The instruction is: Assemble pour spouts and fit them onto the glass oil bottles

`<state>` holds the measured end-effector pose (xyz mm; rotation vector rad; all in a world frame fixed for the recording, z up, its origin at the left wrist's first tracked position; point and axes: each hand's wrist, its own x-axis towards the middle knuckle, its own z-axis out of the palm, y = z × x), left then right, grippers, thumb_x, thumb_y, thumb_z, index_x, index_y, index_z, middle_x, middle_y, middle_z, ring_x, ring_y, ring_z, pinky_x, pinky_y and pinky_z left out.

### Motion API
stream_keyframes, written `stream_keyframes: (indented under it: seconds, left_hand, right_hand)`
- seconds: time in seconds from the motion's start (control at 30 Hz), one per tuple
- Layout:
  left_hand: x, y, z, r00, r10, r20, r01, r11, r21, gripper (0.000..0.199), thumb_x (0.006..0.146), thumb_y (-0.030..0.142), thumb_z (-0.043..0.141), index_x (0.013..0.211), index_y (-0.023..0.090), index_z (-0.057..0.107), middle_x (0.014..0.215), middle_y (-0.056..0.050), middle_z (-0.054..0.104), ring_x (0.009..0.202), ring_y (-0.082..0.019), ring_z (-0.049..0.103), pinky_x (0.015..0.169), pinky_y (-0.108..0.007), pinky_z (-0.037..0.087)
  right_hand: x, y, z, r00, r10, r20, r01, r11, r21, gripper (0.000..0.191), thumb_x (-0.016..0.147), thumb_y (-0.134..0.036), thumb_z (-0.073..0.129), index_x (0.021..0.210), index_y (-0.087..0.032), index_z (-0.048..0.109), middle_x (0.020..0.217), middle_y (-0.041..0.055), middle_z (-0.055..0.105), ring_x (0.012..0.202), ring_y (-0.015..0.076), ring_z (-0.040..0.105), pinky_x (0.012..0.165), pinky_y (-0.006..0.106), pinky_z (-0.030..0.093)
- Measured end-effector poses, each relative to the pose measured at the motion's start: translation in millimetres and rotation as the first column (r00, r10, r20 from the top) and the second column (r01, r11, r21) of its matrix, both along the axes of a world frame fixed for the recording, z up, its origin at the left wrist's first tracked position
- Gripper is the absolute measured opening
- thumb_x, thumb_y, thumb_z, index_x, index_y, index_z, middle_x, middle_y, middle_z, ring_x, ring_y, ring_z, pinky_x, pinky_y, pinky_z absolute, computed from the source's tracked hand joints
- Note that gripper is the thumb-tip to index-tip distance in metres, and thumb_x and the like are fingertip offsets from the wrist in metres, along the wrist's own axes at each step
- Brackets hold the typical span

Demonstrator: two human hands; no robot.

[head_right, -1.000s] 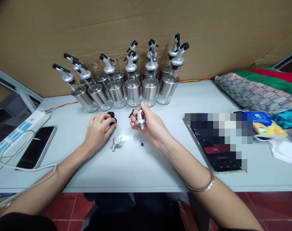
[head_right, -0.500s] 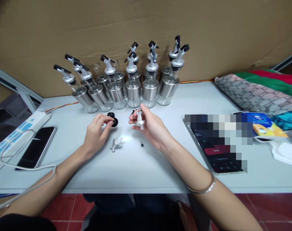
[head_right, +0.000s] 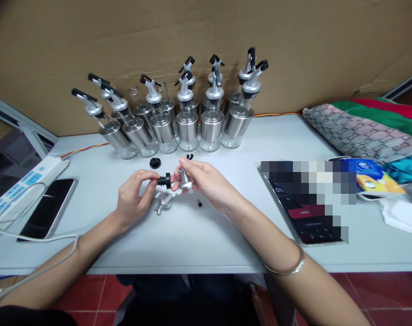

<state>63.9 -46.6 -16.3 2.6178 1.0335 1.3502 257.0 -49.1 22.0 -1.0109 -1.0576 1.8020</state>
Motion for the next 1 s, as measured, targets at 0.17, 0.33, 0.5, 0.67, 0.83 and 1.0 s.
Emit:
stream_keyframes:
  seconds: [0.17, 0.33, 0.5, 0.67, 0.83, 1.0]
  left_hand:
    - [-1.8, 0.8, -4.3, 0.995, -0.101, -0.027, 0.101, 0.995, -0.010, 0.022, 0.091, 0.014, 0.050, 0.113, 0.020, 0.050, 0.097, -0.006, 0.066, 0.086, -0.015, 0.063, 0.073, -0.028, 0.051]
    - [0.4, -4.3, -3.3, 0.985, -0.160, -0.070, 0.163, 0.986, 0.042, 0.027, 0.092, 0.016, 0.051, 0.118, 0.021, 0.049, 0.099, -0.006, 0.068, 0.087, -0.015, 0.065, 0.073, -0.028, 0.051]
    - [3.5, -6.5, -2.4, 0.986, -0.159, -0.043, 0.161, 0.985, 0.055, 0.025, 0.092, 0.012, 0.048, 0.118, 0.016, 0.047, 0.092, -0.006, 0.071, 0.074, -0.012, 0.066, 0.067, -0.026, 0.050]
    - [2.2, -5.8, -2.1, 0.990, -0.129, -0.051, 0.133, 0.989, 0.069, 0.013, 0.090, 0.017, 0.056, 0.103, 0.018, 0.052, 0.084, -0.003, 0.071, 0.072, -0.012, 0.066, 0.067, -0.026, 0.049]
    - [2.3, -6.8, 0.9, 0.990, -0.131, -0.053, 0.135, 0.987, 0.084, 0.007, 0.090, 0.018, 0.055, 0.097, 0.019, 0.053, 0.081, -0.003, 0.070, 0.071, -0.011, 0.065, 0.065, -0.024, 0.049]
    - [3.2, -7.3, -1.9, 0.985, -0.165, -0.052, 0.169, 0.982, 0.081, 0.010, 0.089, 0.015, 0.056, 0.098, 0.018, 0.052, 0.083, -0.004, 0.071, 0.071, -0.012, 0.066, 0.067, -0.026, 0.050]
  right_hand:
    - [2.2, 1.3, -0.2, 1.000, -0.027, -0.008, 0.027, 0.998, 0.050, 0.038, 0.079, -0.054, 0.060, 0.073, -0.016, 0.061, 0.068, 0.0020, 0.066, 0.060, 0.0110, 0.060, 0.057, 0.023, 0.042]
    - [4.5, 1.3, -0.1, 1.000, -0.002, 0.013, 0.001, 0.997, 0.078, 0.042, 0.076, -0.057, 0.061, 0.072, -0.016, 0.060, 0.065, 0.0012, 0.065, 0.060, 0.0112, 0.061, 0.061, 0.023, 0.045]
    - [7.8, 3.0, 0.9, 1.000, -0.021, 0.016, 0.020, 0.997, 0.080, 0.043, 0.074, -0.059, 0.063, 0.074, -0.017, 0.060, 0.066, 0.0016, 0.067, 0.060, 0.0127, 0.063, 0.064, 0.025, 0.047]
    - [7.7, 2.5, 0.1, 0.999, -0.017, 0.035, 0.013, 0.995, 0.102, 0.042, 0.080, -0.059, 0.056, 0.074, -0.018, 0.058, 0.072, 0.0037, 0.069, 0.061, 0.0140, 0.061, 0.065, 0.028, 0.046]
    - [7.0, 2.2, -2.9, 0.971, -0.205, 0.125, 0.172, 0.956, 0.236, 0.040, 0.083, -0.058, 0.052, 0.077, -0.020, 0.062, 0.077, 0.0007, 0.062, 0.071, 0.0121, 0.053, 0.071, 0.025, 0.041]
    - [4.7, 3.5, -5.7, 0.971, -0.236, -0.023, 0.236, 0.951, 0.200, 0.036, 0.080, -0.056, 0.058, 0.077, -0.020, 0.062, 0.077, -0.0010, 0.054, 0.069, 0.0105, 0.048, 0.067, 0.023, 0.042]
